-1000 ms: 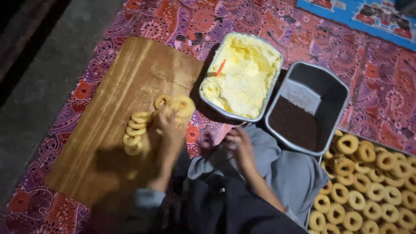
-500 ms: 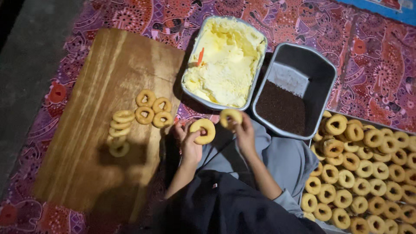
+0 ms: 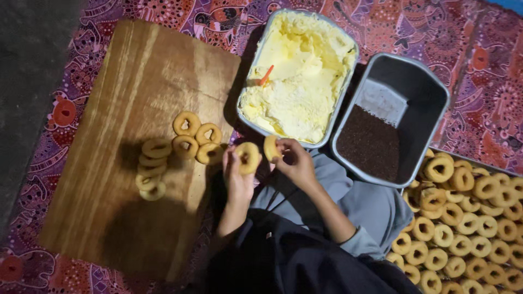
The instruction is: The person picks up donuts from a wooden board, fills the center with a yellow cream using a small spatula, and then rolls the filled donut in a tray of dark crumbs before placing it on a metal tray.
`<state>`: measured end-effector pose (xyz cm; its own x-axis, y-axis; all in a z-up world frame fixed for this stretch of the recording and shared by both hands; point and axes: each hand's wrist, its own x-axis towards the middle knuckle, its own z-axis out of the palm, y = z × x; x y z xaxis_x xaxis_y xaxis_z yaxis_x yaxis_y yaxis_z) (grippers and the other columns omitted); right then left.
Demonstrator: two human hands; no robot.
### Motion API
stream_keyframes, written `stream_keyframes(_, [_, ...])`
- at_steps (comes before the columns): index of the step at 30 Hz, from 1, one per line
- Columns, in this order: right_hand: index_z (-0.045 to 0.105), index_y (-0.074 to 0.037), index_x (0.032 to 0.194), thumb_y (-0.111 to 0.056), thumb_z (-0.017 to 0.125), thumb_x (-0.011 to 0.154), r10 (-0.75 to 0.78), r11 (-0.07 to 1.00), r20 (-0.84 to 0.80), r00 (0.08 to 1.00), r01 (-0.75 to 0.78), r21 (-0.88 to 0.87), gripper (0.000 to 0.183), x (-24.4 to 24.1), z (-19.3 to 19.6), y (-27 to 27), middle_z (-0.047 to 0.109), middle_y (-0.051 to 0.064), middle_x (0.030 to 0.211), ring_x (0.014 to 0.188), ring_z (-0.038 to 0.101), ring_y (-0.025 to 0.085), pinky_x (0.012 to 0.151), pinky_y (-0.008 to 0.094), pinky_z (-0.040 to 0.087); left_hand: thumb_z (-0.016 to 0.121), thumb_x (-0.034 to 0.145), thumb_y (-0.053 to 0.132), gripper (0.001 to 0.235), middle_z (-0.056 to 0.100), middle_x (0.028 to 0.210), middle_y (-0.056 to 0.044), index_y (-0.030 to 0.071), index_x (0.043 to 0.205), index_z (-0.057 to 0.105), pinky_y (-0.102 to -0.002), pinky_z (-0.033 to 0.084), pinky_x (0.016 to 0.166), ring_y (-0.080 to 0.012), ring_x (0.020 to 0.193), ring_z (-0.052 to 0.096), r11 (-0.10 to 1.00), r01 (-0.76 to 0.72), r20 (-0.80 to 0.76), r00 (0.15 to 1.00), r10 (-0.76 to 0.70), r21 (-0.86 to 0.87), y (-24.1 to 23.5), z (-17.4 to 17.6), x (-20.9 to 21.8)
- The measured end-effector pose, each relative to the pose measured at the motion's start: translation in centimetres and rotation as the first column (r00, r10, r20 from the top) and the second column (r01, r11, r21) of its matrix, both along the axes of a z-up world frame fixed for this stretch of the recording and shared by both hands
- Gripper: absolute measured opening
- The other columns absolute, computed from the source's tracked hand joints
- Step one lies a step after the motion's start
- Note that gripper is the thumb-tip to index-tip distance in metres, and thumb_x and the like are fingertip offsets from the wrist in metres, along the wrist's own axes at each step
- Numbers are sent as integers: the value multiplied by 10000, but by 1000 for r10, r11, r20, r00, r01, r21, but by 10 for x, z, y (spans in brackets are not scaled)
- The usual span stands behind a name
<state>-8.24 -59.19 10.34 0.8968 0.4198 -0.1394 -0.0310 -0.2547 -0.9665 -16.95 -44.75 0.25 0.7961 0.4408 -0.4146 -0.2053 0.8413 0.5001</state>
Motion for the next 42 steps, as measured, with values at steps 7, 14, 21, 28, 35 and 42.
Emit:
stream_keyframes(7, [707,-59,1177,-83,840,770,384,922,205,900,-388,-23,429,19,10,6,729,86,1177,1080,680,244,948,359,537,386,1110,718,699,608,1203,-83,91,1362,565,-512,556,902,-257,1044,627,802,464,300,880,-368,-376,7,-32,2])
stream_keyframes(14, [718,-38,1156,-50,822,735,212,925,701,681,92,-368,435,103,7,23,688,117,1014,970,600,358,870,441,528,522,961,566,568,646,1218,-80,84,1247,614,-541,559,971,-296,1123,647,928,240,-72,960,-271,-285,31,-14,26])
stream_keyframes(21, [707,-63,1157,-72,786,807,365,931,535,762,-301,-207,359,54,20,33,664,124,958,931,615,314,881,426,518,479,1022,593,621,650,1261,-109,59,1318,592,-439,496,1020,-264,1172,618,962,136,-171,969,-179,-238,28,-8,48])
stream_keyframes(28, [747,-66,1144,-80,806,790,157,930,603,782,88,-357,359,103,6,27,693,96,900,918,608,336,863,436,508,420,1059,585,675,606,1337,-135,2,1370,560,-456,463,1094,-268,1248,578,985,92,0,996,-93,-149,18,-19,43])
stream_keyframes(35, [720,-76,1157,-103,790,817,371,926,609,702,-325,-190,349,60,5,22,708,108,1006,988,638,308,934,432,504,379,1017,618,708,585,1403,-115,48,1413,520,-444,423,1102,-257,1274,562,977,85,-145,983,-115,-196,16,-30,34])
stream_keyframes(42, [752,-67,1148,-97,820,808,199,956,543,816,-39,-291,348,97,1,15,675,131,896,881,608,320,825,427,513,414,1060,525,633,568,1427,-149,17,1427,503,-477,417,1153,-296,1329,540,982,92,97,992,-77,-164,4,-19,32])
